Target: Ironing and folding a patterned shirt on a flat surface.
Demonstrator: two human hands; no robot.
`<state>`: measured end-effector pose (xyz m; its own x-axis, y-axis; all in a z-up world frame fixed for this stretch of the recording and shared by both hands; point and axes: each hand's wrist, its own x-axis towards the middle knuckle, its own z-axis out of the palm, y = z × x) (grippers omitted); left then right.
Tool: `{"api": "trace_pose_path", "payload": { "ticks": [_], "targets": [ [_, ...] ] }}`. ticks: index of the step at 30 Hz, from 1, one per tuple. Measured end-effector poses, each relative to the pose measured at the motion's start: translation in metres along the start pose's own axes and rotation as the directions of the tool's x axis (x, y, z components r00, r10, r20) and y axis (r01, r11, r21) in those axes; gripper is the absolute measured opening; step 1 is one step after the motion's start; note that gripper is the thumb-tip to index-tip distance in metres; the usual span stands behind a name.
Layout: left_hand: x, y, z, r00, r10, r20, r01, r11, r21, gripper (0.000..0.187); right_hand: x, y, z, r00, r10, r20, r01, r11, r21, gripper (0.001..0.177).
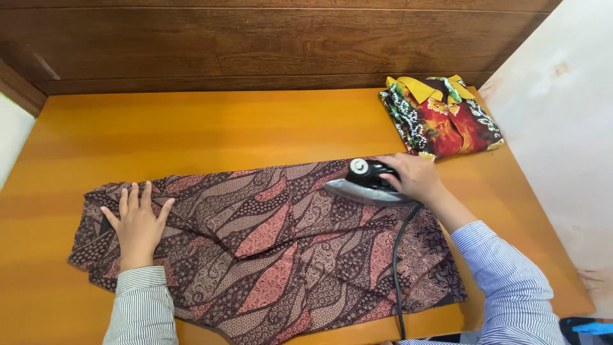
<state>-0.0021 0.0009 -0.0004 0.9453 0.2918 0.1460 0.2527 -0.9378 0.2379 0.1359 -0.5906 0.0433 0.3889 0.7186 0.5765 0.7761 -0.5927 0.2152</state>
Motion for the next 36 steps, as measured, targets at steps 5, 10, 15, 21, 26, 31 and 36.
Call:
{"api": "trace_pose_path", "payload": {
  "ticks": [5, 10, 15, 21, 26, 31, 36],
  "targets": [
    [0.0, 0.004, -0.003, 1.0, -0.011, 0.026, 0.01, 1.0, 0.017, 0.079, 0.06, -0.053, 0.014, 0.995, -0.043, 0.093, 0.042, 0.999, 0.013, 0.038],
    [-0.002, 0.006, -0.006, 0.998, -0.036, 0.05, 0.035, 0.999, 0.021, 0.079, 0.11, -0.099, 0.03, 0.981, -0.194, 0.008, 0.192, 0.978, 0.083, 0.041],
    [0.002, -0.012, 0.002, 0.986, -0.124, -0.112, 0.089, 0.957, -0.277, 0.052, 0.145, -0.137, 0.058, 0.985, -0.151, -0.078, 0.164, 0.969, 0.184, 0.036],
    [0.001, -0.028, 0.005, 0.95, -0.164, -0.266, 0.097, 0.964, -0.248, 0.036, 0.19, -0.186, 0.088, 0.989, -0.113, -0.1, 0.135, 0.96, 0.247, 0.039],
    [0.001, -0.028, 0.002, 0.941, -0.123, -0.315, 0.034, 0.961, -0.274, 0.033, 0.234, -0.243, 0.11, 0.994, -0.033, -0.105, 0.053, 0.98, 0.192, 0.037],
    [0.004, -0.023, 0.0, 0.968, -0.016, -0.252, -0.056, 0.96, -0.275, 0.035, 0.265, -0.278, 0.114, 0.998, 0.064, -0.004, -0.061, 0.963, 0.263, 0.04],
    [0.002, -0.024, 0.001, 0.959, 0.057, -0.278, -0.109, 0.978, -0.178, 0.033, 0.278, -0.264, 0.095, 0.886, -0.002, 0.464, -0.195, 0.906, 0.375, 0.051]
  ]
}}
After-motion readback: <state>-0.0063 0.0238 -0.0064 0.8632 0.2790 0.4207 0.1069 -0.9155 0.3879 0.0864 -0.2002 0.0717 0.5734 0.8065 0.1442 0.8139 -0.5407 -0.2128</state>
